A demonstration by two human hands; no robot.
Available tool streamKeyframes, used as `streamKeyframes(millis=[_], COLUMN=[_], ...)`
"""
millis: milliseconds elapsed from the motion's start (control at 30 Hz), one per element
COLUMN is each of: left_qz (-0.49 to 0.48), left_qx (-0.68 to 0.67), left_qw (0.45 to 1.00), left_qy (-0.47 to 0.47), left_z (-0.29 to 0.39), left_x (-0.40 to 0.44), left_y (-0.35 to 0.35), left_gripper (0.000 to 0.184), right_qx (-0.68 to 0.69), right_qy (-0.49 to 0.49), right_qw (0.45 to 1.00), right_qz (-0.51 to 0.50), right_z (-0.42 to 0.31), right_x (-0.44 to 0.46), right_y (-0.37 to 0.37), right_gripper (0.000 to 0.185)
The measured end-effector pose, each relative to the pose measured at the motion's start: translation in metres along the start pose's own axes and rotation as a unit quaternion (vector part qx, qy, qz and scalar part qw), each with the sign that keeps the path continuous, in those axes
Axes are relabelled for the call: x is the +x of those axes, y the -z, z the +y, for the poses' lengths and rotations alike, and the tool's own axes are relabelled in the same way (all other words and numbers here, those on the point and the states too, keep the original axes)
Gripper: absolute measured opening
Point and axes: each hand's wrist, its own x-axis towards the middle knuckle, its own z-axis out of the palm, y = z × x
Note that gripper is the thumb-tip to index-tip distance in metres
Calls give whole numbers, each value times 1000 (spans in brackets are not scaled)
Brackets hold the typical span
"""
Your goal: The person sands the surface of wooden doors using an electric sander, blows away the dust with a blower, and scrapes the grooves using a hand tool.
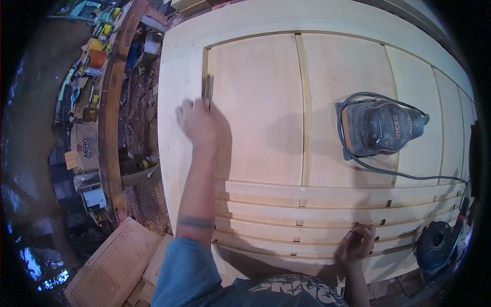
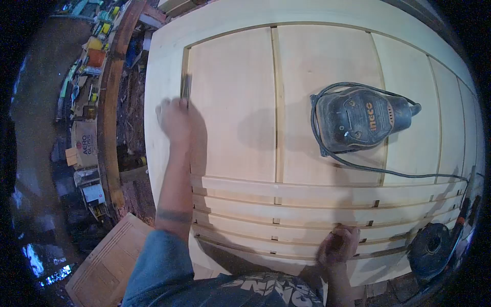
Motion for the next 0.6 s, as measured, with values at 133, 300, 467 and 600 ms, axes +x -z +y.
streamKeyframes(millis=[133, 300, 467, 600], left_qz=[44, 49, -17, -97], left_qx=[18, 40, 64, 30], left_qw=[999, 998, 998, 995], left_qy=[10, -2, 12, 16], left_z=[27, 30, 44, 48], left_x=[69, 72, 88, 131], left_y=[-29, -32, -12, -31], left_gripper=[22, 22, 23, 26], right_qx=[2, -2, -30, -43], right_qy=[-19, -14, 27, 2], right_qw=[1000, 1000, 999, 999], right_qz=[-2, -16, -3, 5], right_z=[-8, -11, -6, -5], right_x=[5, 8, 10, 6], right_y=[0, 2, 2, 2], right_gripper=[17, 17, 13, 19])
